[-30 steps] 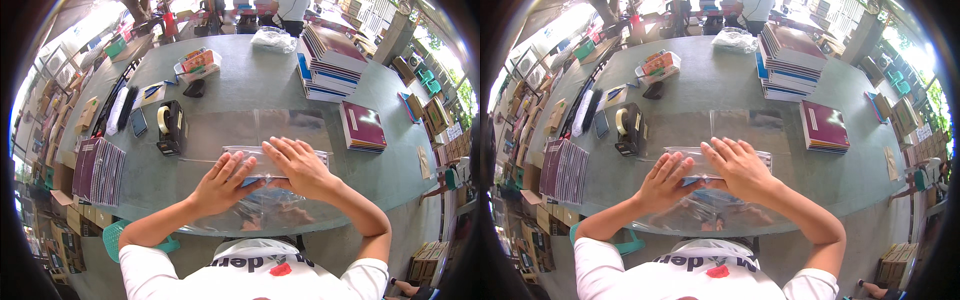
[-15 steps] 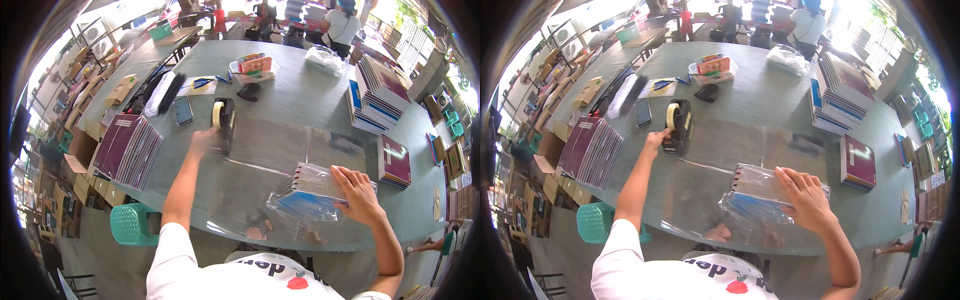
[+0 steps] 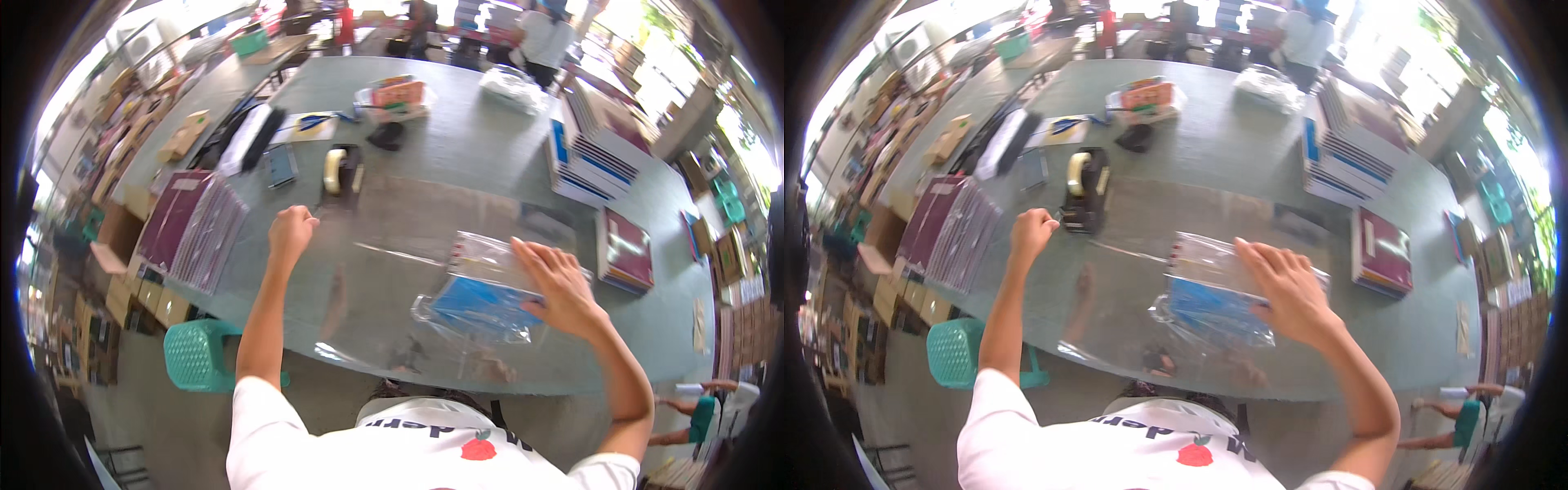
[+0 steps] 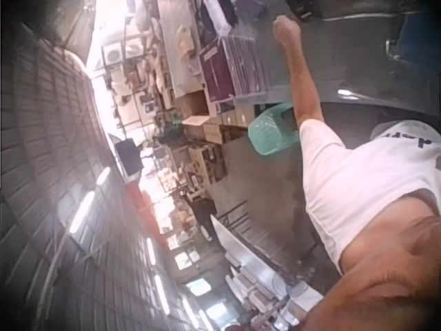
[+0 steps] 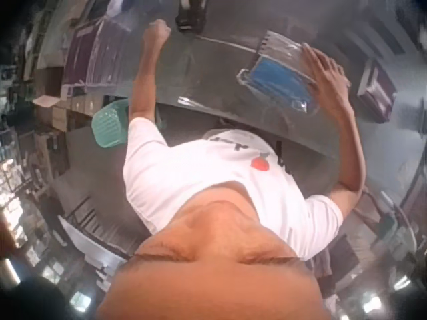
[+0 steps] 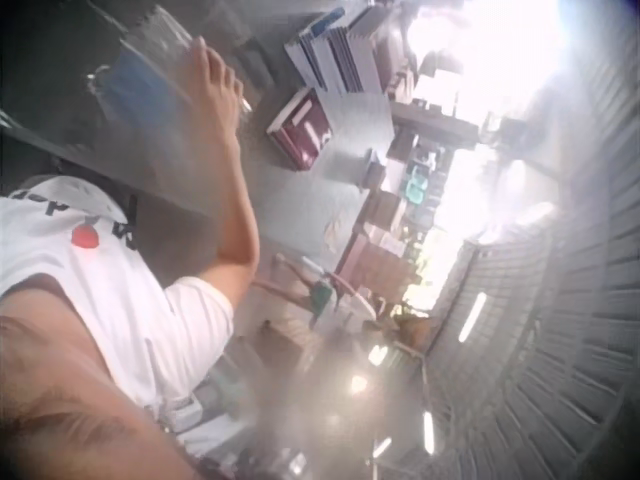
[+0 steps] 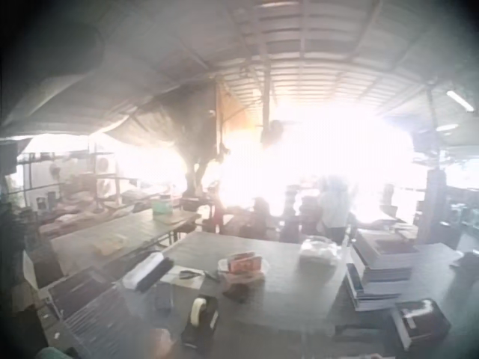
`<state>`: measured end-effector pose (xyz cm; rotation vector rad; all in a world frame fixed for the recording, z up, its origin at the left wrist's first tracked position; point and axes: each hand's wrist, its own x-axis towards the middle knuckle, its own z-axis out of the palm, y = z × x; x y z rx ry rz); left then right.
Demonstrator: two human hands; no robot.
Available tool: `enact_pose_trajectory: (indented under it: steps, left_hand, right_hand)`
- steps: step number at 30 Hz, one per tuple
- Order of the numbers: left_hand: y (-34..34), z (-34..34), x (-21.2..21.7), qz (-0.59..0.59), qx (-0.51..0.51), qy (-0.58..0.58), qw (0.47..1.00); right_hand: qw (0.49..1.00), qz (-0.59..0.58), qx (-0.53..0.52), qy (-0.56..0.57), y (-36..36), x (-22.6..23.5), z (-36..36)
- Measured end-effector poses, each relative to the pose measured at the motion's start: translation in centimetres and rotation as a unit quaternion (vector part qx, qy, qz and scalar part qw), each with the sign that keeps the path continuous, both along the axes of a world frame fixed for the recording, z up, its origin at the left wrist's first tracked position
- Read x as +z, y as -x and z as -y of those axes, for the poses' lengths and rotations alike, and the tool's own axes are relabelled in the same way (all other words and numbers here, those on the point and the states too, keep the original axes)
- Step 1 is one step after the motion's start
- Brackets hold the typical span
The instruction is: The person wraps books in plastic film and seals them with tape, repeating the process for multiple books and placing each wrapped book into a stack.
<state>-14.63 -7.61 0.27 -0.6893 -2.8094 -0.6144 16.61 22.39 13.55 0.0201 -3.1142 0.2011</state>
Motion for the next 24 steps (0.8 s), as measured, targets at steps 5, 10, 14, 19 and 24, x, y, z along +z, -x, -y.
enact_pose_trajectory:
  steps: [5, 10, 14, 19, 24]
  left_hand:
    - [-20.6, -7.7, 1.9, 0.394, -0.159, -0.483, 0.766]
    - [-27.6, -15.6, 0.4, 0.437, -0.117, -0.497, 0.741]
    - [-27.2, -17.0, -0.1, 0.087, -0.082, -0.406, 0.906]
    - [-28.3, -12.7, -4.5, 0.128, -0.029, -0.358, 0.924]
    - [-33.4, -16.3, -5.8, 0.184, -0.162, -0.309, 0.919]
  right_hand:
    - [1.0, 0.003, 0.013, 0.02, 0.1, -0.8, -0.6]
    - [0.999, -0.013, 0.039, 0.009, -0.1, -1.1, -1.1]
    - [0.999, 0.004, 0.044, 0.027, -0.1, -0.9, -1.7]
    - [0.952, -0.257, 0.126, 0.108, -2.8, 5.7, -1.3]
    - [0.818, -0.408, 0.405, -0.028, -16.9, 10.8, 3.7]
